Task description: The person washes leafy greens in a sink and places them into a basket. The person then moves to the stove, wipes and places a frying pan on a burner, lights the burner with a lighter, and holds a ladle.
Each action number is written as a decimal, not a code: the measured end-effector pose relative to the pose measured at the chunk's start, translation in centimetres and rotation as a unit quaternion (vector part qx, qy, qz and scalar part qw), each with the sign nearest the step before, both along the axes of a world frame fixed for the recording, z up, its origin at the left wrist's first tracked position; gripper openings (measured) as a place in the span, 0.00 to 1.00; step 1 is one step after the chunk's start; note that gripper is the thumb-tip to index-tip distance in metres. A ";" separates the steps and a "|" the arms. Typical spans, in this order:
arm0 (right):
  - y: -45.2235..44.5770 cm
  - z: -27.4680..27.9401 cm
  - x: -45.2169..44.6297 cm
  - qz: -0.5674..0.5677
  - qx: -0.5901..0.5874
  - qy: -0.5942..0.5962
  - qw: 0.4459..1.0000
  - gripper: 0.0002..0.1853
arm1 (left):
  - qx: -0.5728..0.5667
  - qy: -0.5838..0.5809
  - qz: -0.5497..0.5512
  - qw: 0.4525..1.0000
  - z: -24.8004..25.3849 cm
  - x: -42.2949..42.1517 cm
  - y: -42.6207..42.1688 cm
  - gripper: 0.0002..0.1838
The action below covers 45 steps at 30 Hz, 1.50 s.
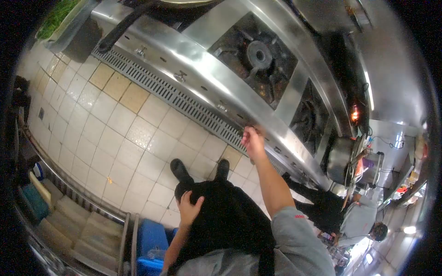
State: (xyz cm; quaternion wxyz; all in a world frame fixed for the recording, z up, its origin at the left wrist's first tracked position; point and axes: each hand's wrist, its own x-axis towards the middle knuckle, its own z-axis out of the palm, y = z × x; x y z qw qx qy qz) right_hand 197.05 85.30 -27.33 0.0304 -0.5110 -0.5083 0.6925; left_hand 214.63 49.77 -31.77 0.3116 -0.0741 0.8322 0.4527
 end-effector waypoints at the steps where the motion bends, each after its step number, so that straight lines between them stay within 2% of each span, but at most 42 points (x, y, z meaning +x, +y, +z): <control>1: 0.2 -0.2 0.2 0.001 0.000 0.000 1.000 0.06 | 0.000 0.000 0.001 1.000 -0.1 0.3 0.1 0.38; 10: 0.4 -0.6 0.4 -0.007 -0.012 0.018 1.000 0.06 | -0.009 0.002 -0.004 1.000 0.6 1.7 2.5 0.37; 12: 0.5 -0.8 0.4 0.008 -0.023 0.037 0.999 0.05 | -0.005 -0.027 -0.019 0.999 0.6 1.9 2.4 0.41; 18: 0.8 -1.4 0.7 0.000 -0.033 0.060 0.998 0.04 | -0.002 -0.022 -0.027 0.999 0.2 2.7 2.5 0.42; 21: -0.1 -0.4 0.4 -0.034 -0.041 0.067 0.996 0.07 | -0.024 -0.050 -0.023 0.998 1.1 2.4 1.9 0.43; 27: 1.5 -0.6 1.6 0.039 -0.072 0.020 0.996 0.12 | -0.033 0.010 -0.032 0.999 -0.5 2.8 1.8 0.44; 29: 0.6 -0.4 2.1 0.055 -0.051 0.035 0.997 0.18 | -0.052 0.013 -0.038 0.998 -0.3 2.5 1.7 0.44; 30: 0.2 -0.8 2.7 0.061 -0.057 0.032 0.996 0.18 | -0.067 0.025 -0.050 0.996 -0.3 2.3 1.8 0.44; 32: -0.2 -1.8 4.3 0.149 -0.074 0.003 0.986 0.24 | -0.068 0.018 -0.042 0.997 -0.8 2.4 1.8 0.44; 33: -1.0 -3.1 5.3 0.186 -0.040 -0.016 0.982 0.24 | -0.060 0.007 -0.054 0.997 -1.1 2.4 1.9 0.44; 37: -4.9 -7.2 8.6 0.249 -0.091 -0.110 0.958 0.23 | -0.053 -0.030 -0.094 0.994 -2.1 2.1 2.0 0.43; 39: -6.6 -9.8 9.4 0.327 -0.096 -0.170 0.925 0.22 | -0.054 -0.038 -0.098 0.993 -2.7 2.3 2.0 0.42; 42: -9.1 -12.8 9.6 0.402 -0.114 -0.197 0.887 0.23 | -0.056 -0.041 -0.098 0.993 -3.3 2.4 2.0 0.39; 45: -11.1 -14.8 9.2 0.418 -0.107 -0.196 0.881 0.23 | -0.051 -0.034 -0.087 0.994 -3.5 2.7 1.4 0.36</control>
